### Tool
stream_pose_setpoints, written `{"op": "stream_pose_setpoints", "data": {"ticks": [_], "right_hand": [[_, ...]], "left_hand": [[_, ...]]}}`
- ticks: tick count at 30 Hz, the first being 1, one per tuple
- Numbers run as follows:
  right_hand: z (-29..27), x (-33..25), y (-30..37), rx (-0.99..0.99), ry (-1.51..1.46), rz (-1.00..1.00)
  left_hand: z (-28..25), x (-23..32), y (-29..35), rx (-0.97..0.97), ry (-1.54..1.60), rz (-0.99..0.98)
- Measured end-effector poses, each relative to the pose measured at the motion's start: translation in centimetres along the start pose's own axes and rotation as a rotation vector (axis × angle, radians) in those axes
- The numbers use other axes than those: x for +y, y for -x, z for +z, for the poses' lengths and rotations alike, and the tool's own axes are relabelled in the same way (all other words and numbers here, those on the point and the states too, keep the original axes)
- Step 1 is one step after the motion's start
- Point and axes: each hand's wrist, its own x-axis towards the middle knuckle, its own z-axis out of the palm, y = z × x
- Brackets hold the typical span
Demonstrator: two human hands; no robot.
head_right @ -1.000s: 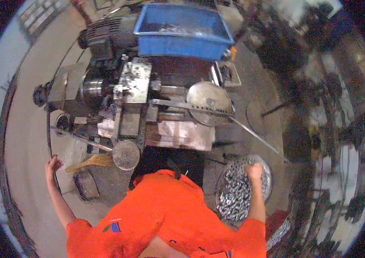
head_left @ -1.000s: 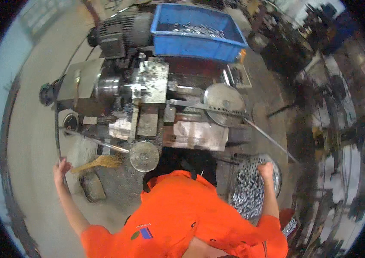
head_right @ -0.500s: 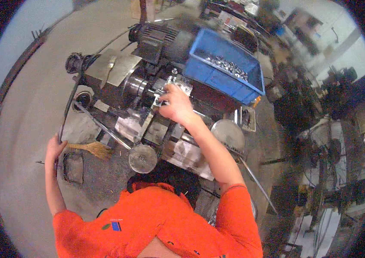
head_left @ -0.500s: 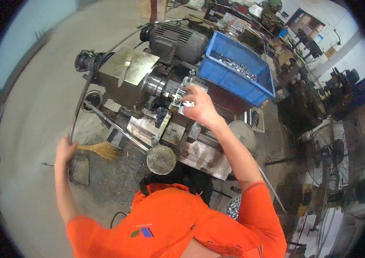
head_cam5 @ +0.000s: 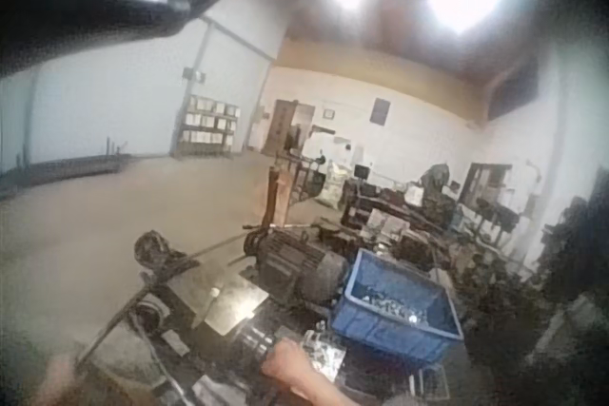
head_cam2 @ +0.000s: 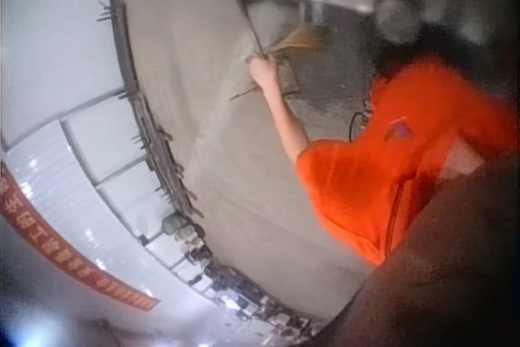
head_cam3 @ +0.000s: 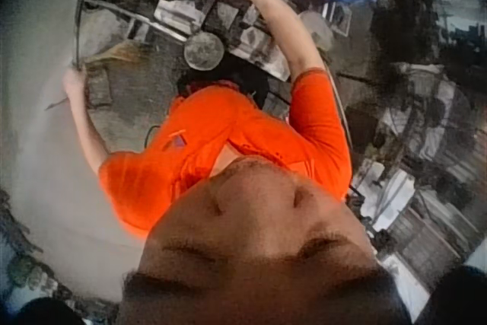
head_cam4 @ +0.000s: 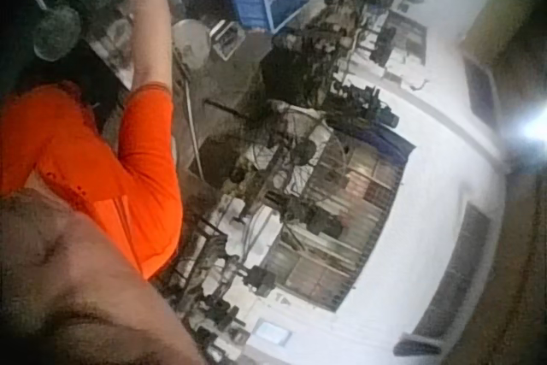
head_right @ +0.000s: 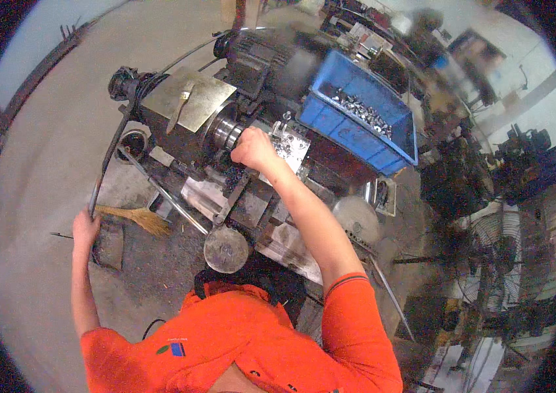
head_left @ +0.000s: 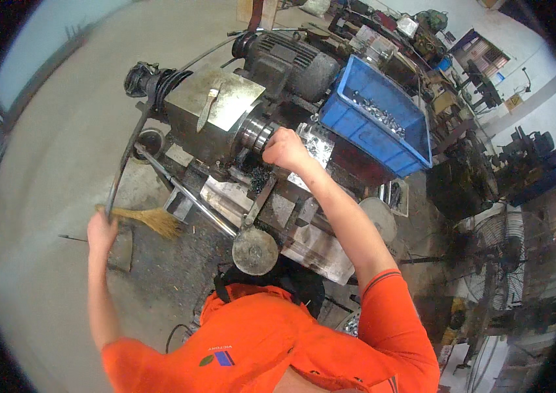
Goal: The person operates a metal turning lathe, repeatedly inserting small metal parts into the chuck, engaging the machine with a lever, and removing finished parts. The person places the processed parts into a blue bin and continues the cycle.
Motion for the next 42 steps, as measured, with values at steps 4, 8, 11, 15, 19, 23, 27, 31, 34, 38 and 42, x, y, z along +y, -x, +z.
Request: {"op": "stream_pose_setpoints", "data": {"ticks": [4, 8, 11, 15, 19, 23, 27, 31, 34, 38, 42], "right_hand": [[0.3, 0.4, -0.3, 0.085, -0.126, 0.116], [0.8, 1.8, 0.1, 0.179, -0.08, -0.02], [0.7, 1.1, -0.4, 0.19, -0.1, 0.076], [0.2, 0.9, 0.1, 0.167, -0.126, 0.068], [-0.8, 0.9, 4.4, 0.372, -0.08, -0.123], [-2.6, 3.7, 13.2, 0.514, -0.204, -0.134], [-4.2, 9.7, 22.9, 0.48, -0.097, 0.184], [-4.2, 14.0, 33.2, 0.582, -0.16, 0.485], [-4.4, 14.6, 38.7, 0.59, -0.112, 0.615], [-4.3, 17.5, 42.8, 0.624, -0.057, 0.696], [-3.7, 23.4, 47.0, 0.611, 0.362, 0.785]], "left_hand": [[0.0, 0.0, -1.5, -0.087, -0.133, -0.007], [0.6, -9.7, -7.4, -0.156, -0.43, 0.045], [1.3, -16.2, -14.2, 0.117, -0.549, 0.232], [1.4, -15.5, -15.0, 0.057, -0.554, 0.154], [0.7, -11.0, -14.4, 0.198, -0.286, -0.145], [2.9, -4.7, -11.8, 0.542, 0.387, 0.08], [16.5, -1.6, -7.5, -0.089, 0.816, -0.092], [24.6, 3.9, -3.8, -0.258, 0.107, 0.273], [21.7, 6.1, -4.7, -0.375, -0.359, 0.48], [18.1, 7.6, -9.5, -0.447, -0.462, 0.48], [16.5, 5.8, -8.7, -0.372, -0.336, 0.413]]}}
